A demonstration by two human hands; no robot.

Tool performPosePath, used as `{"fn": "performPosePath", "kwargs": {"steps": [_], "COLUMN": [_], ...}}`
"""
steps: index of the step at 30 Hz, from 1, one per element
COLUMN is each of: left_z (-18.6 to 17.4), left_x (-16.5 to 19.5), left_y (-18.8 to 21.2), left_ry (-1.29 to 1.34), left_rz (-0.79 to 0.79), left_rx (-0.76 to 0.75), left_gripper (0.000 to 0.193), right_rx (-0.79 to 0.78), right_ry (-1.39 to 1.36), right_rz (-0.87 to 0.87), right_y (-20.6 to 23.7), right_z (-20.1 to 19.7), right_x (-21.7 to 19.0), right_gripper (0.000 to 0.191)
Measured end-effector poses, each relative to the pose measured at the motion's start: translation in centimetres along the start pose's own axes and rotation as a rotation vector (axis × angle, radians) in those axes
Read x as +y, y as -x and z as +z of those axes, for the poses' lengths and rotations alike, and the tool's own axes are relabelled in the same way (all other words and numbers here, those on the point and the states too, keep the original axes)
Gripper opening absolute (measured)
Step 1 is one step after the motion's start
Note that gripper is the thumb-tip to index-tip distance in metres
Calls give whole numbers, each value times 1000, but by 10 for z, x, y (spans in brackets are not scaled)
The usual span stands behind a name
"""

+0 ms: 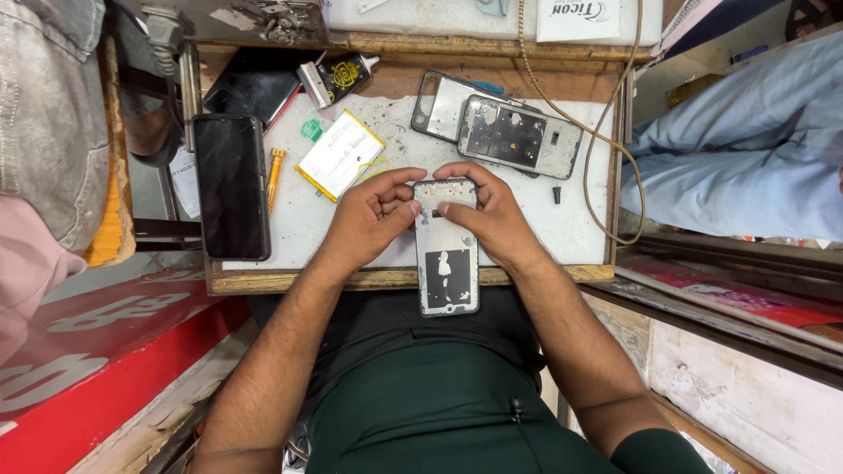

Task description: The person applies adhesive to a smartphone frame, then places a new screen assembly onto the phone's internal components. They press the edges to secure the screen and inspect the fit. The phone remains open on the workbench.

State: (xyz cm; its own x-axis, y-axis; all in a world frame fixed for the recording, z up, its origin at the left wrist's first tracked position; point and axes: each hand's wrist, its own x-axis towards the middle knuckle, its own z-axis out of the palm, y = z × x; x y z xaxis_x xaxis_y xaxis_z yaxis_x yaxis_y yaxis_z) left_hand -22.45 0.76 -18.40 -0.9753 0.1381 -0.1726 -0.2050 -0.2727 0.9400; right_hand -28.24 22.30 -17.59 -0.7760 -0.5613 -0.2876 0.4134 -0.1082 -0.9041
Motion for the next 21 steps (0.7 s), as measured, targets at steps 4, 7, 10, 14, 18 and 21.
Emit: {"fn": "performPosePath", "kwargs": {"steps": [4, 7, 10, 14, 18, 21], "left_z": [0, 2, 3, 1, 2, 5], "left_x": [0, -1, -4, -7, -10, -11], "left_y": [5, 7, 8, 9, 11, 11], "left_ry": [17, 16, 13, 6, -9, 15], "left_rz": [30, 33, 44, 40, 29, 29], "left_rx": [10, 41, 53, 60, 78, 122], "left_gripper": [38, 36, 35, 34, 33, 33], "right_rx": [-33, -14, 0, 12, -5, 24], "right_ry": [10, -7, -29, 24, 105, 56], "right_rz": [-11, -47, -65, -85, -67, -167], "right_y": [2, 5, 9, 10, 11, 10], "right_z": [2, 7, 10, 9, 7, 11], "right_x": [0, 1, 4, 7, 8, 12], "right_gripper": [36, 34, 34, 35, 37, 33]}}
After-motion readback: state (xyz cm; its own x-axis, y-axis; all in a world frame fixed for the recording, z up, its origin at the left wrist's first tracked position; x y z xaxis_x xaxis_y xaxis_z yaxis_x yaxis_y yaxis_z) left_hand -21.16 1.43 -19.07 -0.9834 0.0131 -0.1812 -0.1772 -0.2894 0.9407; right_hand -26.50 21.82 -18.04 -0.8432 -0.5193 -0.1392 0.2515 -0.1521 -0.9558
